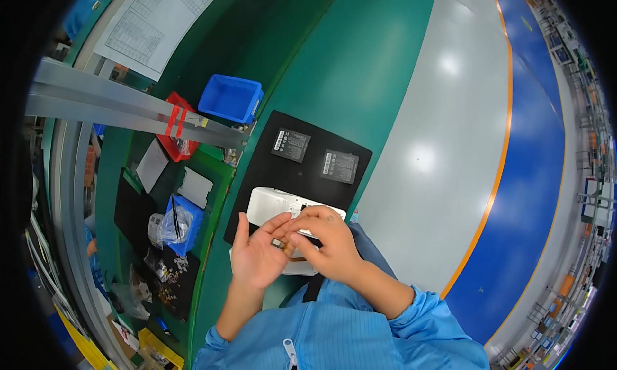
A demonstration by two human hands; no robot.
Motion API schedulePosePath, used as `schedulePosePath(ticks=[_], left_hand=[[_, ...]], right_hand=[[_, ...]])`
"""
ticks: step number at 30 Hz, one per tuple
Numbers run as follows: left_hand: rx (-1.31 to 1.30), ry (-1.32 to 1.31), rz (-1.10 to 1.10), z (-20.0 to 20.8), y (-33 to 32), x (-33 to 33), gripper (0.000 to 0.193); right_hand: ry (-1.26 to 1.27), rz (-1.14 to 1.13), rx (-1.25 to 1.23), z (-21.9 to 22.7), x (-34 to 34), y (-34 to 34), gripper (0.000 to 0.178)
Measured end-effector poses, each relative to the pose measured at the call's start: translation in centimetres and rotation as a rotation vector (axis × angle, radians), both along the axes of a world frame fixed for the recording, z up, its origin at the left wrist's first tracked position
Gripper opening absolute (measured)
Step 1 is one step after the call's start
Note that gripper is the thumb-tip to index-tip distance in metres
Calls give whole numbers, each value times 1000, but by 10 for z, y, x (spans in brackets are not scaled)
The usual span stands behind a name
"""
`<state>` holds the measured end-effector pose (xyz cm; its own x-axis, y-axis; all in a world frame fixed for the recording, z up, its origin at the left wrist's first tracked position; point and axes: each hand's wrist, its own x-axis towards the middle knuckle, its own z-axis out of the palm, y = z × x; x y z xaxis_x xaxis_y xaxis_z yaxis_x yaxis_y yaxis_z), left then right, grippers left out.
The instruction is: The person picks up a white plastic component and fits it into a handheld device, securing it with a screwdriver. They then insert a small card into a slot, connect a ribbon cable, and install a battery before snapping the screen onto the front.
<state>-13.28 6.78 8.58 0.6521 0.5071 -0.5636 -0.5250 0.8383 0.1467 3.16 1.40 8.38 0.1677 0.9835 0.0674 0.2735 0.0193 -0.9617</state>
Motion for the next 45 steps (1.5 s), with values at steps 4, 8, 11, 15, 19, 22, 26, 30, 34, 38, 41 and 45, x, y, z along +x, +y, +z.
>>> schedulePosePath(ticks=[4,8,11,15,19,22,26,30,34,38,41,45], left_hand=[[3,-61,49,12,-8,13,88],[52,-33,50,18,-11,23,88],[89,19,56,4,-16,23,76],[1082,1120,-18,-14,5,14,31],[1504,1634,-359,-36,37,-2,43],[1225,1531,-418,-46,44,-6,43],[1154,1502,-390,-62,44,-12,46],[1205,1497,-386,-60,45,-11,46],[1199,1515,-409,-54,45,-9,46],[1210,1509,-394,-61,45,-13,46],[1209,1512,-406,-59,45,-12,45],[1194,1504,-409,-61,46,-12,46]], right_hand=[[-333,17,57,12,0,-9,27],[-344,31,73,4,0,-17,28],[-244,8,55,5,0,-17,20],[316,-166,-462,-23,0,-25,9],[225,-236,-357,-68,-5,-22,20],[375,-323,-380,-81,-14,-17,18],[268,-385,-405,-91,-23,-6,13],[140,-463,-374,-89,-29,3,9],[-119,-364,-365,-83,-19,5,6],[23,-342,-483,-79,-19,10,5],[102,-350,-533,-80,-17,11,8],[219,-390,-572,-77,-19,12,9]])
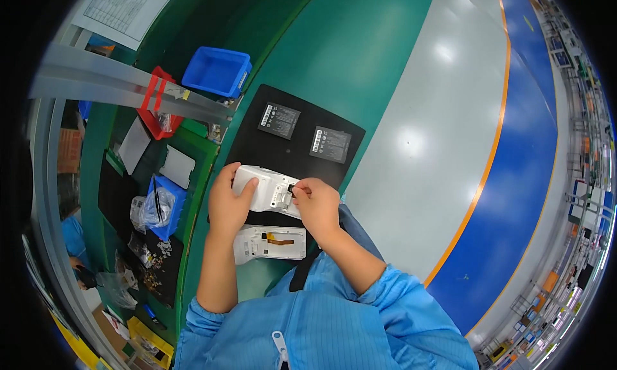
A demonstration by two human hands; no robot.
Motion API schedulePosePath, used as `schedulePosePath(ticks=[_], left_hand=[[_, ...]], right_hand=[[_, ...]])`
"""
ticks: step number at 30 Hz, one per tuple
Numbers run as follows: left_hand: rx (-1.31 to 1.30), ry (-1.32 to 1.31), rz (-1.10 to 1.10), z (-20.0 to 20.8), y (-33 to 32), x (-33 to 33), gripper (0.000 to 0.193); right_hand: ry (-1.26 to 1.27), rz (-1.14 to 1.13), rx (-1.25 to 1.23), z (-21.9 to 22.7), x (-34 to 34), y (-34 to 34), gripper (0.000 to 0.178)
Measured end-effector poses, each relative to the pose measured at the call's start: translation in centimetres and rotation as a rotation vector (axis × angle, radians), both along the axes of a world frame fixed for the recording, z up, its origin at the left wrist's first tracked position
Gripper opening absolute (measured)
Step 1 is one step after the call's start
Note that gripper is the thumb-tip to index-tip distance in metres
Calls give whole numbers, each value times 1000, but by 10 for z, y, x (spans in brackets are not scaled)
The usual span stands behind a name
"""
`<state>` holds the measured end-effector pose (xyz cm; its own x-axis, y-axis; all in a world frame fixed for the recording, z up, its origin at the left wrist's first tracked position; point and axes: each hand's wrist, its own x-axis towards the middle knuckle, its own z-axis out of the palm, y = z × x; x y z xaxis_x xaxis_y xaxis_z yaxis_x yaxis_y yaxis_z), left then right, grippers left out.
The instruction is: The person picks up a white plastic component and fits it into a handheld device, securing it with a screwdriver. They then insert a small card into a slot, connect a ribbon cable, and install a battery before snapping the screen onto the front.
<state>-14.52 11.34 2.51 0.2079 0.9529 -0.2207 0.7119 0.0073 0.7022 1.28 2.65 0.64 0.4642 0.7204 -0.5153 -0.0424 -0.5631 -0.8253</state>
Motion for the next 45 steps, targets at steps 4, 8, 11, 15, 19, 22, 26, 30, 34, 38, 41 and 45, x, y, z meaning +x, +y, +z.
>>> schedulePosePath(ticks=[4,8,11,15,19,22,26,30,34,38,41,45], left_hand=[[-45,21,0,3,1,2,48],[-58,32,-1,5,2,2,48],[-57,22,-5,2,2,0,48],[-40,37,-8,5,1,2,49],[-25,36,-19,5,2,1,49],[1,64,-22,6,1,4,48],[-12,71,-27,7,2,4,48],[27,75,-22,10,1,5,47],[24,71,-8,13,0,6,46],[30,73,-15,10,1,5,47],[25,77,-8,12,0,4,47],[20,104,-31,11,1,4,49]], right_hand=[[-73,21,23,-3,1,-1,9],[-407,247,8,-1,4,3,18],[-463,334,-101,10,0,10,25],[-541,422,-117,11,1,17,27],[-572,432,-78,10,1,19,25],[-622,496,-102,12,1,23,25],[-680,614,-203,21,-2,35,25],[-691,593,-233,20,-2,37,23],[-626,478,-149,10,1,25,22],[-440,298,1,6,-5,16,21],[-424,290,19,3,-5,6,17],[-343,235,57,-14,0,-21,15]])
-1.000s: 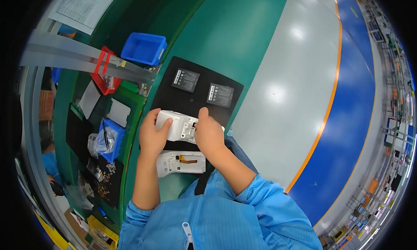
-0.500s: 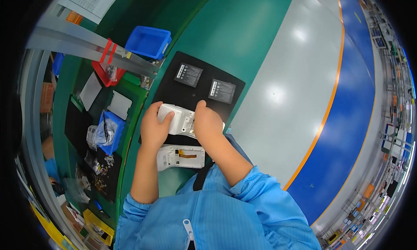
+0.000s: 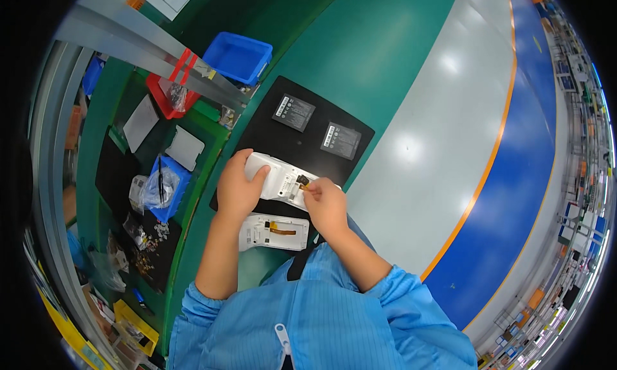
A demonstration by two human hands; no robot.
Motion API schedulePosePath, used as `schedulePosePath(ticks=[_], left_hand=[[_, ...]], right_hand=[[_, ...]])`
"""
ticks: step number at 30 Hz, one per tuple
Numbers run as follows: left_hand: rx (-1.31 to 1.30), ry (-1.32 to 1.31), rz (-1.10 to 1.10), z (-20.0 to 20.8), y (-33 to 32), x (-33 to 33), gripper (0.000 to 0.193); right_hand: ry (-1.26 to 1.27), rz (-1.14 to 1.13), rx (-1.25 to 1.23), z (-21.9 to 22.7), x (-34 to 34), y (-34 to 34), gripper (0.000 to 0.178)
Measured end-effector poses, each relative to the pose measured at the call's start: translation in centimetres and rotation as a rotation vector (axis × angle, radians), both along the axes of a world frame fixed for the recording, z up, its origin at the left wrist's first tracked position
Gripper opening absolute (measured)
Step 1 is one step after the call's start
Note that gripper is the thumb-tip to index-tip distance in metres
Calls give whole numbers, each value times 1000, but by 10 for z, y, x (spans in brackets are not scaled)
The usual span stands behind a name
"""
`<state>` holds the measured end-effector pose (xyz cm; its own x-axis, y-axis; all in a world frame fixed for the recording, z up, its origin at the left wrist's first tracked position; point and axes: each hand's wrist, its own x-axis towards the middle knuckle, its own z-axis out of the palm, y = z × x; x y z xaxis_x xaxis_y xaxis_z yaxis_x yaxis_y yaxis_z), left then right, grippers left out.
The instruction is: The person picks up a white plastic component and fits it into a handheld device, securing it with a screwdriver. They then insert a small card into a slot, connect a ribbon cable, and install a battery before snapping the screen onto the front.
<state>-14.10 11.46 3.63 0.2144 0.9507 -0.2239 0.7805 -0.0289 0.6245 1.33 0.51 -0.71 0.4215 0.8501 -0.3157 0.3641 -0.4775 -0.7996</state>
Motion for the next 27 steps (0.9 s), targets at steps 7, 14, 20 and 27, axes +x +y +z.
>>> schedulePosePath(ticks=[7,14,20,27], left_hand=[[-18,-10,-4,3,1,0,49],[552,199,-94,21,-18,15,42],[-729,-793,210,17,-52,25,23],[-489,-554,64,2,-58,26,19]], right_hand=[[56,-125,6,10,-1,6,15],[637,-275,244,15,9,-2,13],[940,-72,340,33,25,-12,24],[838,-148,-15,27,25,-12,17]])
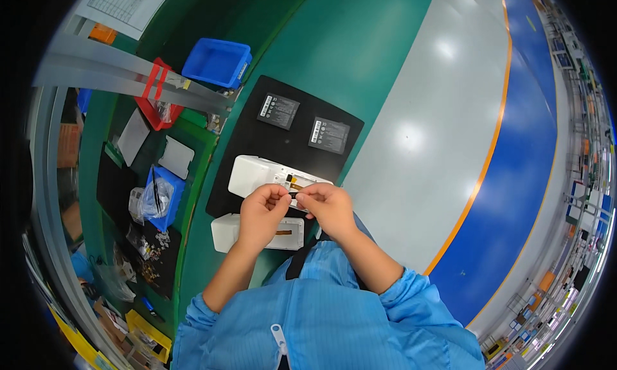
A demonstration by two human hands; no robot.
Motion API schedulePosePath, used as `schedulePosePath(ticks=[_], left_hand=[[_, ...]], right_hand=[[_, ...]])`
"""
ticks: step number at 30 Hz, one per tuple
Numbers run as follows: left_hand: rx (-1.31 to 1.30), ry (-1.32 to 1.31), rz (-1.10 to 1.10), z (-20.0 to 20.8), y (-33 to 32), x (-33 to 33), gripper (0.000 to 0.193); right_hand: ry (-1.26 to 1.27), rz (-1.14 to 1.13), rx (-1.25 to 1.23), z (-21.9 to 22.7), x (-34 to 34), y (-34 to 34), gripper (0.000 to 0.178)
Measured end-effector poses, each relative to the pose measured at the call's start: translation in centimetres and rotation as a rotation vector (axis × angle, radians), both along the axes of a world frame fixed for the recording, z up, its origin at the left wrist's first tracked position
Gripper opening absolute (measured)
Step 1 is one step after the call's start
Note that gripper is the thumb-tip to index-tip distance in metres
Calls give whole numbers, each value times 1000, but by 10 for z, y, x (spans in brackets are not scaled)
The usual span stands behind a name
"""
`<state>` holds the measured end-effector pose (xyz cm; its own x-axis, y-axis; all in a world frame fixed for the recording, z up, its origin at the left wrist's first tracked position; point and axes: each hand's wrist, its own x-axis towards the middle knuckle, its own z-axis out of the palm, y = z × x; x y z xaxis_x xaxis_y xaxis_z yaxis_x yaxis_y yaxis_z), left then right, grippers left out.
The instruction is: The person picks up a white plastic component and fits it into a handheld device, securing it with a screwdriver. They then insert a small card into a slot, connect a ribbon cable, and install a battery before snapping the screen onto the front.
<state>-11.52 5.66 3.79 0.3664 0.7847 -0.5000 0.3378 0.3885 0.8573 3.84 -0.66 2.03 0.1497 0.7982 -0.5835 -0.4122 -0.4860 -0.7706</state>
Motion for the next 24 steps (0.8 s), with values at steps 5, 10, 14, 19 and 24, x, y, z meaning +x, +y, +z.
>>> schedulePosePath(ticks=[5,10,14,19,24], left_hand=[[1086,435,-78,13,36,-6,45],[501,433,-97,-4,60,-27,71],[471,421,-116,-8,59,-32,75],[482,425,-120,-9,63,-29,70],[475,448,-130,-8,64,-30,70]], right_hand=[[-360,-88,-138,-22,-9,8,23],[-509,-58,-172,-23,-20,25,21],[-656,76,-193,-20,-20,32,21],[-625,19,-205,-31,-20,29,20],[-877,260,-298,-23,-18,41,18]])
